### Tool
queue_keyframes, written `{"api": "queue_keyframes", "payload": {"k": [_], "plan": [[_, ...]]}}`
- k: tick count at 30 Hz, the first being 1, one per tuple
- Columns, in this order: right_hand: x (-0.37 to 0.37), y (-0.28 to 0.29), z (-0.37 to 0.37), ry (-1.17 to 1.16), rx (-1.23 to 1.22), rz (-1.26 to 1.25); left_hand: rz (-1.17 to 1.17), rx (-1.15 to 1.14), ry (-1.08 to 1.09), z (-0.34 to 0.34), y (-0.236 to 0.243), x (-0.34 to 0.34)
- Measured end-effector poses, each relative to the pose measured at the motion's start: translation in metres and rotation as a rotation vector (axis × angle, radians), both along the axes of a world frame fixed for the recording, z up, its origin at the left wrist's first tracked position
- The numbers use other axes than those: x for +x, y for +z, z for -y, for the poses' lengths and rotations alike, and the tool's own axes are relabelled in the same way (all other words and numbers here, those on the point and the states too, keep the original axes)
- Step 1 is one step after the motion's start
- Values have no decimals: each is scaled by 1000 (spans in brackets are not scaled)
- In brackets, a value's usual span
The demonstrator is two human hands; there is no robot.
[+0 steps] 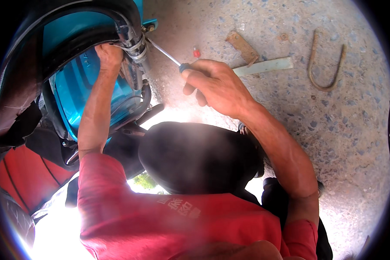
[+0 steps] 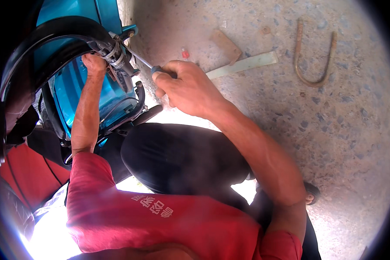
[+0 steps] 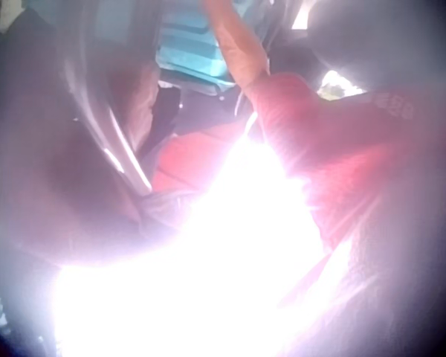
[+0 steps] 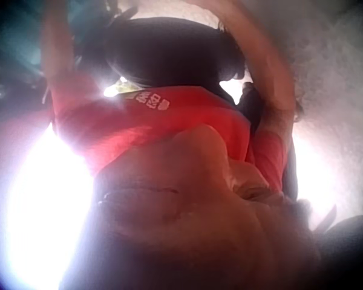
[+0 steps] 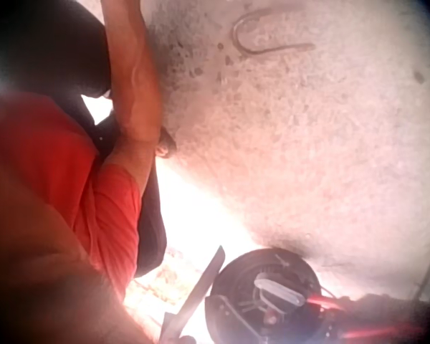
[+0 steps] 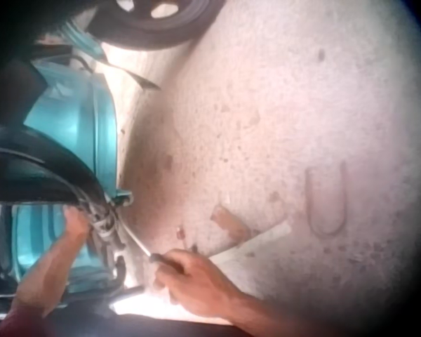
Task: The person works on a small vehicle, using a screwdriver to tighten a bracket on a metal frame member after handling a brown protective cover.
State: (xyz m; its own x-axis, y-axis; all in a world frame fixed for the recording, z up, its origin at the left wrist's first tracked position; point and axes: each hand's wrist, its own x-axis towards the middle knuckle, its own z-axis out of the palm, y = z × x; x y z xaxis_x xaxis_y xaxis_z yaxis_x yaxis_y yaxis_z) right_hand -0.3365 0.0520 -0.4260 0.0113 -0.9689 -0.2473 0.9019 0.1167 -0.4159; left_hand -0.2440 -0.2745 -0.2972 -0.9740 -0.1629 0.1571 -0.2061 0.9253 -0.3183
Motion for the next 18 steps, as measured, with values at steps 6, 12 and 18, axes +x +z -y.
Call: {"api": "queue_keyframes", "payload": {"k": [6, 12, 18], "plan": [[34, -5, 12, -343, 125, -653, 2, 103, 27, -8, -1, -8], [34, -6, 11, -517, 223, -985, -41, 180, 140, -16, -4, -10], [13, -13, 0, -109, 7, 281, -56, 286, 215, -17, -3, -12]]}}
